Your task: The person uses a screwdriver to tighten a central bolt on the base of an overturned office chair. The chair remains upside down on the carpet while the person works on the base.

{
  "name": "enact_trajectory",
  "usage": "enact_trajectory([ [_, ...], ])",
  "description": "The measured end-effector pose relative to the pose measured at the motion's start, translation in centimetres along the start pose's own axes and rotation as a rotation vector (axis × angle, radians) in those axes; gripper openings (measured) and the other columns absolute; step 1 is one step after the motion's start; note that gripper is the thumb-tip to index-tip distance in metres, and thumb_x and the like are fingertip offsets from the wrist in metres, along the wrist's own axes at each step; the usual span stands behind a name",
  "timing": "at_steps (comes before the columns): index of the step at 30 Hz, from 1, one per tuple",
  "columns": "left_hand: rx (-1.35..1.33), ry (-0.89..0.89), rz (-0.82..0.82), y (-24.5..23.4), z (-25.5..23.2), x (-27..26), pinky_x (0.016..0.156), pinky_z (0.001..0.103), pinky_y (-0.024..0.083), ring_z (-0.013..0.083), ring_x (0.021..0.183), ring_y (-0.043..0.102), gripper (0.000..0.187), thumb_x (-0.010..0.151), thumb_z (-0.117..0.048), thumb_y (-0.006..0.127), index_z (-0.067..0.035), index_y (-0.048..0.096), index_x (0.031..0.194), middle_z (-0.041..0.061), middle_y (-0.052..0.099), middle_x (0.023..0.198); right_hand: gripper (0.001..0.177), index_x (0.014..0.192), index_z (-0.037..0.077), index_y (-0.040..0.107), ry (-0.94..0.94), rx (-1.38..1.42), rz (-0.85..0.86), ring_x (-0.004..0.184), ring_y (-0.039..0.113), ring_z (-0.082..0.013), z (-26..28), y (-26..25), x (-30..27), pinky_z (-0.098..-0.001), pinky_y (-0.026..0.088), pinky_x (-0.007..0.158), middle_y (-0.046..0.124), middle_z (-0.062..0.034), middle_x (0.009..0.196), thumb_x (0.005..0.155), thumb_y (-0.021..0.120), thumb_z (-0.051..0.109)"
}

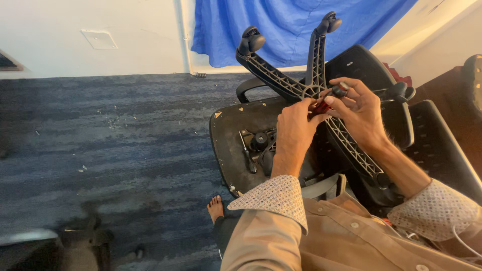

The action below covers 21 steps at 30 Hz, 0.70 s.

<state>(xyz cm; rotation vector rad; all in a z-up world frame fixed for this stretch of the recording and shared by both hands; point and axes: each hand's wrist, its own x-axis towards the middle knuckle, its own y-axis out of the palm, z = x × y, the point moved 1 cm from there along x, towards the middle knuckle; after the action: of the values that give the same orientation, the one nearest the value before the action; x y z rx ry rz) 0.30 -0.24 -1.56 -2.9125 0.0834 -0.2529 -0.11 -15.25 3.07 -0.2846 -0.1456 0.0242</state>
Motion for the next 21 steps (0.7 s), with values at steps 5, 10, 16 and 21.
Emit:
enact_trajectory([
  [5,0.083,0.097,-0.063,0.2,0.9,0.1,0.073,0.044,0.058,0.0338,0.085,0.075,0.036,0.072,-0.023,0.087,-0.005,0.076,0.101,0.015,0.077,0.092,0.036,0.132,-0.002,0.055,0.019,-0.089,0.001,0.108,0.067,-0.0201,-0.7,0.9,0.8,-0.0362,0.064,0.088,0.064,-0.0154,0.117,0.098,0.067,-0.002],
  [10,0.068,0.047,-0.064,0.4,2.0,0.2,0.077,0.046,0.058,0.0359,0.089,0.075,0.034,0.08,-0.021,0.083,-0.005,0.075,0.109,0.016,0.077,0.095,0.037,0.142,0.001,0.053,0.031,-0.029,0.179,0.12,0.063,-0.0169,0.0,0.2,1.4,-0.0341,0.055,0.108,0.064,-0.0117,0.126,0.105,0.056,0.003],
  [16,0.13,0.156,-0.04,0.9,1.6,-0.1,0.075,0.051,0.055,0.0402,0.091,0.071,0.039,0.087,-0.019,0.079,-0.004,0.069,0.121,0.017,0.076,0.099,0.045,0.138,-0.003,0.056,-0.048,-0.073,0.233,0.118,0.066,-0.0161,0.1,-1.4,2.3,-0.034,0.058,0.104,0.067,-0.0106,0.125,0.095,0.066,0.001],
  [21,0.15,0.192,-0.1,1.0,2.3,0.1,0.071,0.049,0.056,0.0382,0.085,0.073,0.038,0.075,-0.023,0.084,-0.002,0.07,0.104,0.015,0.074,0.093,0.036,0.125,-0.006,0.065,-0.184,-0.33,0.122,0.105,0.064,-0.0141,-1.3,-0.1,2.6,-0.0329,0.065,0.091,0.068,-0.0125,0.111,0.094,0.079,0.004],
])
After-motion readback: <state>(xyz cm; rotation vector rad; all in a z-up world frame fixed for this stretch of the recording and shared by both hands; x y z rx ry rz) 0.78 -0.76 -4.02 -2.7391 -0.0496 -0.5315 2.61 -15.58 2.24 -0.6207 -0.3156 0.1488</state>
